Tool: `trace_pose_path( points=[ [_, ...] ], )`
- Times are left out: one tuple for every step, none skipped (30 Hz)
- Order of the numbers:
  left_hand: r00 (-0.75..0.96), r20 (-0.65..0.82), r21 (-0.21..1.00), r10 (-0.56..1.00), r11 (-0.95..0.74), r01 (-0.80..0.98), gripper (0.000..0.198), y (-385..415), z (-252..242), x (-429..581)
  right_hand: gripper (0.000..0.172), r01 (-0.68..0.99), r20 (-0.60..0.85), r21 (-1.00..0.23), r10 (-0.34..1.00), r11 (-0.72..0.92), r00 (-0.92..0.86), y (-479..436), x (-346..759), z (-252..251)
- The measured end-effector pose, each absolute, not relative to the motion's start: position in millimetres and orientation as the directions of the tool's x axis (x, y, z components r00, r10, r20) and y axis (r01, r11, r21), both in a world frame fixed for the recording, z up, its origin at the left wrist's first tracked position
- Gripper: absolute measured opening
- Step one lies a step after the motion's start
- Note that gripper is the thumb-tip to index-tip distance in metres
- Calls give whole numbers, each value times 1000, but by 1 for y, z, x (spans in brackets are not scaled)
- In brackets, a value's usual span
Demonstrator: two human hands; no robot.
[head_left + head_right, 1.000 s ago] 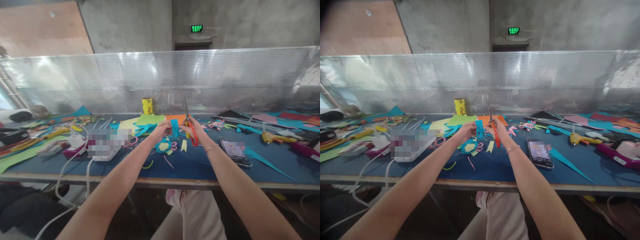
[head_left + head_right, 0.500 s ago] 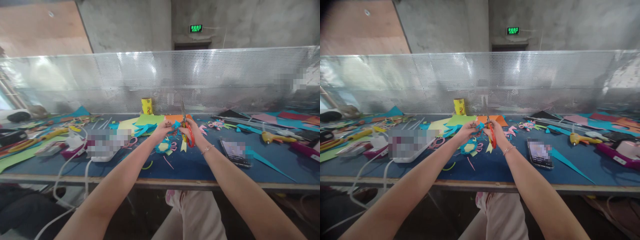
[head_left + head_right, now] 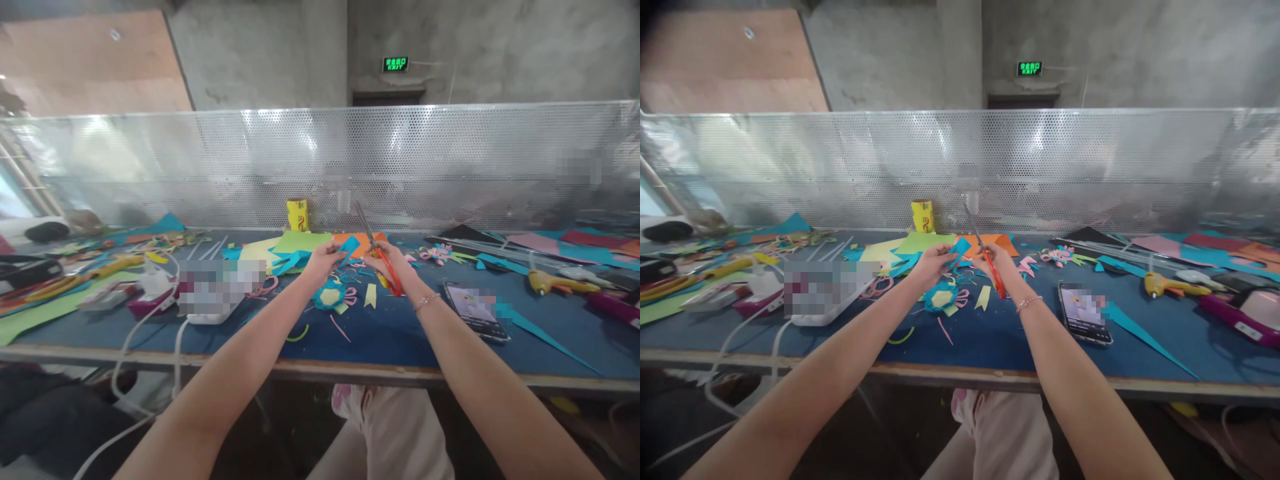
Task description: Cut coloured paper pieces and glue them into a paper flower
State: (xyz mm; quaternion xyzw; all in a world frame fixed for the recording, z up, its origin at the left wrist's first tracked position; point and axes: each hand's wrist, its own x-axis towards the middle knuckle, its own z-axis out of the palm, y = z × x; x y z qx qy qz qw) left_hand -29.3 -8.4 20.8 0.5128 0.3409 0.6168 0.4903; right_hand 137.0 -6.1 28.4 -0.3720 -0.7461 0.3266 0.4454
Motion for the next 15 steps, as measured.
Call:
trace_pose_path(
  points=[
    [-39, 302, 911, 953, -300, -282, 23, -7, 21, -31, 31, 270, 408, -819, 845, 506, -346, -10, 141, 32],
    [-83, 299, 900, 951, -310, -305, 22, -5, 22, -34, 30, 268, 391, -821, 838, 505, -381, -13, 145, 34],
    [-126, 293, 891, 948, -319, -323, 22, -3, 23, -36, 29, 263, 360, -824, 822, 502, -441, -16, 148, 36],
    [-165, 288, 884, 943, -328, -334, 21, -2, 24, -39, 28, 264, 322, -828, 806, 494, -497, -19, 152, 37],
    [-201, 283, 877, 938, -338, -341, 20, -1, 25, -41, 28, 272, 279, -832, 789, 483, -547, -21, 154, 37],
    [-231, 281, 872, 931, -349, -344, 19, 1, 26, -44, 28, 284, 238, -837, 778, 469, -582, -22, 156, 36],
    [-257, 281, 868, 925, -359, -343, 18, 2, 27, -46, 29, 299, 207, -840, 775, 454, -597, -22, 158, 35],
    [-282, 282, 865, 917, -370, -338, 16, 3, 27, -48, 30, 315, 179, -841, 775, 440, -605, -21, 158, 33],
    [-305, 284, 864, 909, -380, -330, 15, 4, 28, -49, 32, 328, 162, -841, 780, 430, -605, -20, 159, 31],
    [-321, 283, 866, 904, -385, -318, 15, 5, 28, -50, 33, 339, 149, -841, 784, 421, -603, -19, 159, 29],
    [-332, 283, 870, 900, -386, -308, 15, 5, 28, -51, 33, 350, 137, -840, 786, 415, -603, -18, 159, 27],
    [-337, 282, 873, 898, -386, -299, 15, 6, 28, -52, 34, 359, 127, -837, 786, 412, -605, -18, 158, 26],
    [-338, 281, 874, 898, -385, -296, 16, 7, 28, -52, 34, 368, 120, -833, 785, 412, -607, -17, 158, 26],
    [-333, 281, 874, 900, -383, -299, 17, 8, 27, -52, 34, 378, 114, -828, 785, 414, -609, -17, 158, 26],
    [-326, 282, 871, 902, -383, -306, 18, 8, 27, -51, 34, 386, 110, -823, 785, 416, -610, -17, 158, 26]
  ],
)
